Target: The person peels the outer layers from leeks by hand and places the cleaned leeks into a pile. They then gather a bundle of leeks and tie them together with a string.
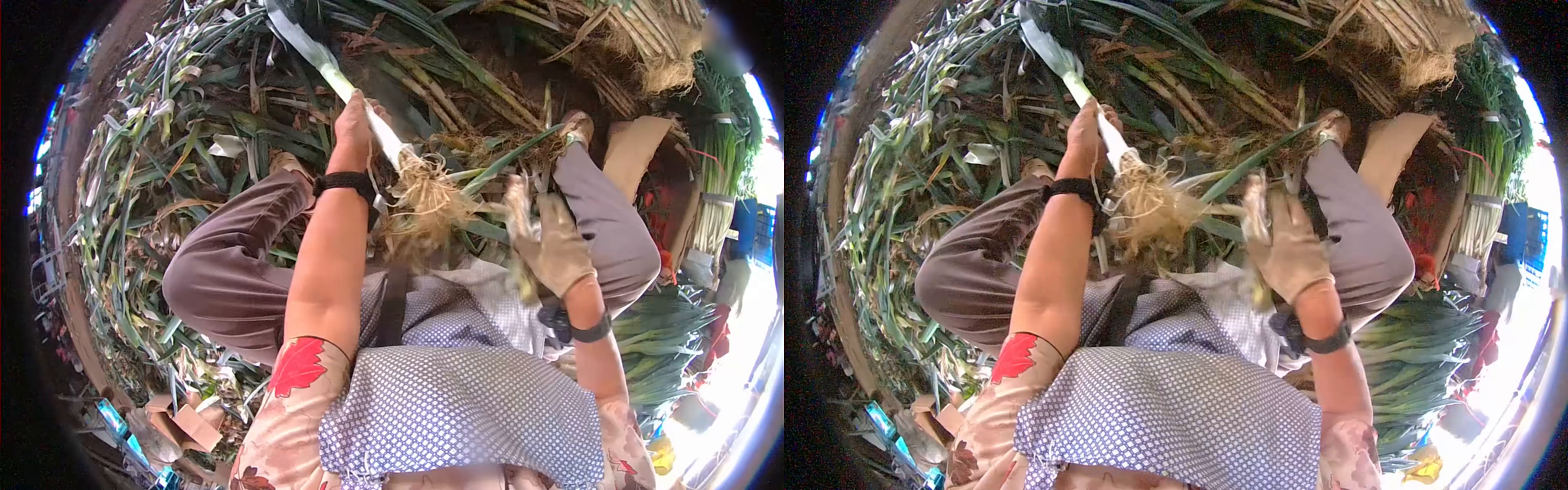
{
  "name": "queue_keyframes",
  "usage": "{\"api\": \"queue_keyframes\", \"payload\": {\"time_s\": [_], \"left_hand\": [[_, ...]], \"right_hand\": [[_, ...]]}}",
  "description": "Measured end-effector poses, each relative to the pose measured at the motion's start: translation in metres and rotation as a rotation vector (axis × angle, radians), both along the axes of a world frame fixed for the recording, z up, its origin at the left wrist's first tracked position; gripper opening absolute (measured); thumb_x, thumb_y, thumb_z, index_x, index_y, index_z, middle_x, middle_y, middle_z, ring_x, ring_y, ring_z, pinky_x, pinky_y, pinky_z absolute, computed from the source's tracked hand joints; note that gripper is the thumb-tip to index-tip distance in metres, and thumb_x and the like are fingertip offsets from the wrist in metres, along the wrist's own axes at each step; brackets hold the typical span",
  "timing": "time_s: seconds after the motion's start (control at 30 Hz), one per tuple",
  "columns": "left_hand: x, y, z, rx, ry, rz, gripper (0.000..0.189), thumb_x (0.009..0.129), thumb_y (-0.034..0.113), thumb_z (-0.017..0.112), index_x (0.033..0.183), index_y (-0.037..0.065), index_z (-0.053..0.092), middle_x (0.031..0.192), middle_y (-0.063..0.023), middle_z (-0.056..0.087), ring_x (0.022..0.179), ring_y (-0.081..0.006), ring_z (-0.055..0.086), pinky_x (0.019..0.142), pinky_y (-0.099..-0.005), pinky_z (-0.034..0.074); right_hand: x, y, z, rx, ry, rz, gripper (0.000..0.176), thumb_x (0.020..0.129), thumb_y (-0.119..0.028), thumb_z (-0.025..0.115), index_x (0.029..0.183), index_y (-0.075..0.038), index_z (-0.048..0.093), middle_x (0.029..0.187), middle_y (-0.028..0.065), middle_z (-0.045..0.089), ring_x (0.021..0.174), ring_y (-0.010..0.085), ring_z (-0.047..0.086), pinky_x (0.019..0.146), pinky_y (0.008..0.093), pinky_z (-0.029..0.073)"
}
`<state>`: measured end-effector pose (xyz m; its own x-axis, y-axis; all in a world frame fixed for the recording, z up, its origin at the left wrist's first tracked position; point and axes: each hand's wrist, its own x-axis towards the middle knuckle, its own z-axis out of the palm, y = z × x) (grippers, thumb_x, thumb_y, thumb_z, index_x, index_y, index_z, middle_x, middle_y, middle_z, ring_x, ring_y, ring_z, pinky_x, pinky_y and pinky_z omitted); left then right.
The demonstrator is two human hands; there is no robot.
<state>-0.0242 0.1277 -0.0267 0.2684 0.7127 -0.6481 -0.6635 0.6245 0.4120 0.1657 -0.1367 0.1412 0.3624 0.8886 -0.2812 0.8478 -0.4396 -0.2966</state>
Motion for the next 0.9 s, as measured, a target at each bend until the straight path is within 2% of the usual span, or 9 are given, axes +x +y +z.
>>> {"api": "queue_keyframes", "payload": {"time_s": [0.03, 0.17, 0.2, 0.23, 0.4, 0.57, 0.73, 0.83, 0.9], "left_hand": [[0.002, -0.005, 0.003, 0.045, -0.049, 0.002, 0.028, 0.085, 0.03, 0.055, 0.085, 0.003, 0.047, 0.069, -0.0075, 0.049, 0.058, -0.0204, 0.05, 0.053, -0.0325, 0.046], [0.016, -0.029, 0.025, -0.156, -0.142, -0.038, 0.039, 0.089, 0.036, 0.044, 0.093, -0.003, 0.044, 0.079, -0.0113, 0.05, 0.068, -0.0234, 0.053, 0.064, -0.035, 0.049], [0.007, -0.044, 0.034, -0.083, -0.264, -0.264, 0.042, 0.088, 0.035, 0.047, 0.109, 0.001, 0.035, 0.093, -0.0131, 0.049, 0.083, -0.0296, 0.052, 0.078, -0.0483, 0.045], [0.015, -0.062, 0.034, 0.024, -0.069, -0.19, 0.052, 0.089, 0.041, 0.044, 0.117, 0.0, 0.03, 0.099, -0.0148, 0.047, 0.088, -0.0339, 0.052, 0.079, -0.0497, 0.044], [0.004, -0.091, 0.032, 0.011, -0.114, -0.316, 0.044, 0.088, 0.035, 0.048, 0.11, -0.003, 0.04, 0.091, -0.0135, 0.051, 0.081, -0.0278, 0.056, 0.067, -0.0417, 0.049], [0.005, -0.09, 0.004, -0.002, 0.099, -0.109, 0.027, 0.088, 0.02, 0.049, 0.102, -0.001, 0.044, 0.081, -0.0108, 0.054, 0.073, -0.0236, 0.055, 0.061, -0.0357, 0.049], [-0.001, -0.072, 0.001, -0.09, -0.004, 0.01, 0.019, 0.089, 0.018, 0.046, 0.095, 0.0, 0.045, 0.08, -0.0099, 0.053, 0.067, -0.0201, 0.052, 0.061, -0.034, 0.048], [0.008, -0.064, 0.002, -0.124, -0.106, 0.033, 0.025, 0.09, 0.022, 0.045, 0.098, -0.001, 0.045, 0.082, -0.0098, 0.052, 0.069, -0.0197, 0.051, 0.062, -0.0344, 0.047], [0.018, -0.064, 0.004, -0.083, -0.173, 0.002, 0.025, 0.09, 0.023, 0.045, 0.103, 0.003, 0.042, 0.089, -0.0096, 0.052, 0.075, -0.0209, 0.052, 0.065, -0.0344, 0.047]], "right_hand": [[-0.008, 0.006, -0.005, 0.168, -0.221, 0.105, 0.041, 0.08, -0.031, 0.059, 0.109, -0.003, 0.052, 0.1, 0.0154, 0.057, 0.09, 0.0279, 0.057, 0.075, 0.0364, 0.047], [-0.03, 0.033, -0.008, 0.422, 0.392, 0.105, 0.059, 0.076, -0.031, 0.065, 0.122, -0.002, 0.041, 0.121, 0.0178, 0.045, 0.107, 0.0307, 0.049, 0.089, 0.0373, 0.043], [-0.038, 0.041, -0.009, 0.423, 0.381, 0.107, 0.062, 0.074, -0.027, 0.067, 0.123, -0.002, 0.039, 0.123, 0.018, 0.043, 0.108, 0.0305, 0.049, 0.09, 0.0368, 0.042], [-0.047, 0.05, -0.009, 0.424, 0.37, 0.107, 0.066, 0.072, -0.023, 0.07, 0.125, -0.001, 0.037, 0.126, 0.0181, 0.041, 0.108, 0.0304, 0.049, 0.092, 0.0363, 0.041], [-0.065, 0.111, -0.05, 0.203, 0.027, 0.359, 0.046, 0.074, -0.024, 0.065, 0.111, -0.004, 0.048, 0.11, 0.0169, 0.052, 0.099, 0.0318, 0.053, 0.083, 0.0388, 0.044], [-0.073, 0.113, -0.065, 0.002, 0.209, 0.468, 0.023, 0.077, -0.021, 0.055, 0.095, -0.006, 0.055, 0.077, 0.0185, 0.059, 0.075, 0.0345, 0.059, 0.065, 0.0398, 0.047], [-0.066, 0.013, 0.01, -0.114, 0.697, 0.27, 0.02, 0.075, -0.021, 0.06, 0.085, -0.003, 0.058, 0.073, 0.0211, 0.057, 0.07, 0.0356, 0.058, 0.063, 0.0393, 0.047], [-0.036, -0.006, 0.002, -0.435, 0.331, 0.137, 0.036, 0.074, -0.028, 0.064, 0.096, -0.002, 0.056, 0.086, 0.0201, 0.059, 0.081, 0.0319, 0.059, 0.071, 0.0367, 0.047], [-0.031, 0.001, -0.004, -0.233, 0.099, 0.116, 0.049, 0.073, -0.034, 0.066, 0.106, -0.002, 0.051, 0.096, 0.0181, 0.058, 0.089, 0.0295, 0.057, 0.078, 0.0356, 0.046]]}}
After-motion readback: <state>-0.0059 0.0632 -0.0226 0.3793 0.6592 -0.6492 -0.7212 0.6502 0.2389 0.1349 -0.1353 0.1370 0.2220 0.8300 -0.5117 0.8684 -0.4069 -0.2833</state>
